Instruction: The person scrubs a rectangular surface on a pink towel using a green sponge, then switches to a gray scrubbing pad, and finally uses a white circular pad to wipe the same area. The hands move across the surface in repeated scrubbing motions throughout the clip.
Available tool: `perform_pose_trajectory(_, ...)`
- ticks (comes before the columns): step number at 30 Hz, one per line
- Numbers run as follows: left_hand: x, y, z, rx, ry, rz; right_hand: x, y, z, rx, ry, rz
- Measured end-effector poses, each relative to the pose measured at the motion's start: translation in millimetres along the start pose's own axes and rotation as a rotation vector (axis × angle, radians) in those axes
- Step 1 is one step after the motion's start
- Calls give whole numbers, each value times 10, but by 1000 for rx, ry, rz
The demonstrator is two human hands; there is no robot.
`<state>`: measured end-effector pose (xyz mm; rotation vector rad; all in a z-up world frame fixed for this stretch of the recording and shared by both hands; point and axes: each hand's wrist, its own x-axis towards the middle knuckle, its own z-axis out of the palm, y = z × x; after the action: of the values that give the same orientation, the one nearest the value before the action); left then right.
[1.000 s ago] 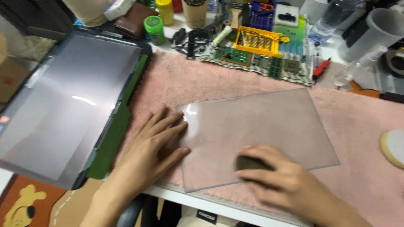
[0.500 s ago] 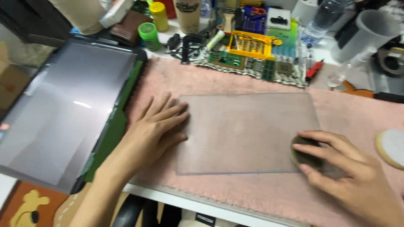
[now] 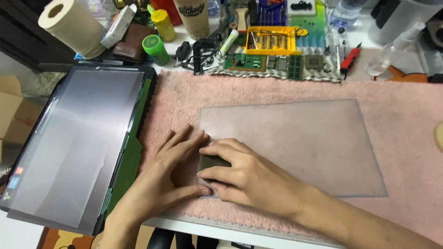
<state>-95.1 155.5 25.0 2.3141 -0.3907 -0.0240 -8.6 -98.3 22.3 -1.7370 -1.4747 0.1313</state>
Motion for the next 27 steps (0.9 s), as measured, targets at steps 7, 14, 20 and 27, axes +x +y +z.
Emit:
perform_pose_trajectory(7,0,-120,-55,-18,-41,35,-82,-64,163,-16,-88,73)
perform_pose_trajectory(14,12,-259,-22,113,-59,2,-500,-30,-39,-160,-44,33)
perform_pose_trajectory(20,46,-226,-15,102,-66,-41,-1752,12,-825,-311,-50,178)
perform_pose_trajectory(27,85,-377,-27,72,-100,-53,-2365,1,-1342,-454,-9,426)
